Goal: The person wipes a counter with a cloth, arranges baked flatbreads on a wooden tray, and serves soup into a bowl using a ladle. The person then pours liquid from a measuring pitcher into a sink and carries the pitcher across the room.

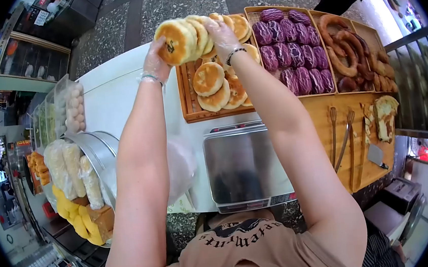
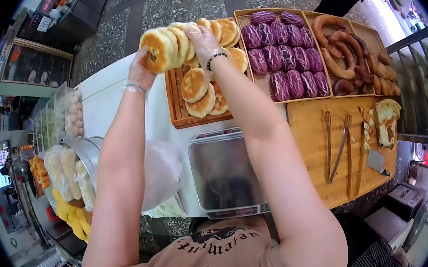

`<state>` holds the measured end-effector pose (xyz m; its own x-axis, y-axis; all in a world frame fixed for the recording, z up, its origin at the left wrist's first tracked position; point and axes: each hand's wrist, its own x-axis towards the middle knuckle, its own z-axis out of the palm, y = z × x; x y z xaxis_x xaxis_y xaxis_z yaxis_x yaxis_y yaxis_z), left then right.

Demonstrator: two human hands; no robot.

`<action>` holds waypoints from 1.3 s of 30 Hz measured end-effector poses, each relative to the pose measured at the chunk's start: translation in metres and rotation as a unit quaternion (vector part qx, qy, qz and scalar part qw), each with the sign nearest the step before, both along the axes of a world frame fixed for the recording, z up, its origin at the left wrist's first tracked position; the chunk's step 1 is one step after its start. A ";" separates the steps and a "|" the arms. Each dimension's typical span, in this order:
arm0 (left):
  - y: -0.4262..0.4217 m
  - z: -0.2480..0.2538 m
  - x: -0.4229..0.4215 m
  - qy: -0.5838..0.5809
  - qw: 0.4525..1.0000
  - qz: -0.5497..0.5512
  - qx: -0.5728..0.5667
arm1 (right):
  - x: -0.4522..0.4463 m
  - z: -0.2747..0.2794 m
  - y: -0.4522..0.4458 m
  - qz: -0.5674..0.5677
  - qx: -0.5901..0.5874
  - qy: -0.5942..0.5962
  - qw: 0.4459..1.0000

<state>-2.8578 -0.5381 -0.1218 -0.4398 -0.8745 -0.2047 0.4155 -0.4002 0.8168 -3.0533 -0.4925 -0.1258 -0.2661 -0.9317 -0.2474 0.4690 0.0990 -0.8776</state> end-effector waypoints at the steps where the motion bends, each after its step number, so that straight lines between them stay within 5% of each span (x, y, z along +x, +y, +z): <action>1: -0.008 -0.022 0.002 0.009 0.999 -0.016 0.038 | 0.004 -0.008 0.002 -0.002 0.002 -0.001 1.000; 3: 0.006 -0.052 0.000 -0.021 0.998 -0.011 0.066 | 0.004 -0.029 0.002 0.015 0.090 0.164 0.982; 5: 0.019 -0.074 -0.002 -0.036 0.986 -0.009 0.161 | 0.000 -0.058 -0.005 0.020 0.059 0.129 0.990; 7: 0.030 -0.067 -0.004 -0.040 0.983 -0.004 0.179 | 0.002 -0.043 0.010 0.068 0.134 0.222 0.963; 9: 0.029 -0.055 -0.010 -0.188 0.962 -0.028 0.197 | -0.004 -0.055 0.006 0.067 0.114 0.254 0.958; 10: -0.032 -0.158 0.025 -0.543 0.827 -0.124 -0.077 | -0.006 -0.049 0.007 0.117 0.065 0.407 0.903; 11: -0.030 -0.144 0.024 -0.543 0.827 -0.125 -0.077 | -0.010 -0.046 0.008 0.160 0.014 0.550 0.820; 13: -0.019 -0.090 0.016 -0.679 0.708 -0.116 -0.155 | -0.017 -0.062 -0.007 0.128 0.075 0.552 0.820; 15: -0.014 -0.086 0.016 -0.655 0.729 -0.088 -0.178 | -0.040 -0.031 0.011 0.144 0.065 0.787 0.597; 16: -0.014 -0.084 0.015 -0.632 0.747 -0.053 -0.200 | -0.058 -0.037 0.018 0.153 0.091 0.796 0.579; 17: -0.013 -0.082 0.012 -0.630 0.749 -0.056 -0.199 | -0.084 -0.098 0.002 0.141 0.134 0.752 0.630; 19: -0.009 -0.075 0.005 -0.425 0.905 0.018 0.002 | -0.069 -0.066 0.017 0.104 0.252 0.701 0.659; 22: -0.002 -0.058 -0.006 -0.513 0.858 0.010 -0.026 | -0.059 -0.042 0.015 0.160 0.321 0.722 0.591; 26: 0.009 -0.047 -0.013 -0.482 0.873 -0.056 -0.051 | -0.071 -0.030 0.004 0.161 0.356 0.681 0.620; 28: 0.011 -0.043 -0.013 -0.479 0.872 -0.076 -0.065 | -0.077 -0.023 0.000 0.254 0.344 0.623 0.656; 31: 0.016 -0.031 -0.012 -0.449 0.885 -0.097 -0.075 | -0.077 -0.024 -0.002 0.228 0.357 0.581 0.695; 35: 0.016 -0.033 -0.007 -0.448 0.882 -0.121 -0.084 | -0.083 -0.019 0.016 0.231 0.278 0.381 0.851; 37: 0.012 -0.044 -0.003 -0.431 0.889 -0.130 -0.083 | -0.101 -0.070 0.003 0.305 0.242 0.435 0.812; 39: 0.009 -0.052 -0.003 -0.433 0.885 -0.140 -0.102 | -0.102 -0.071 0.012 0.357 -0.066 0.735 0.573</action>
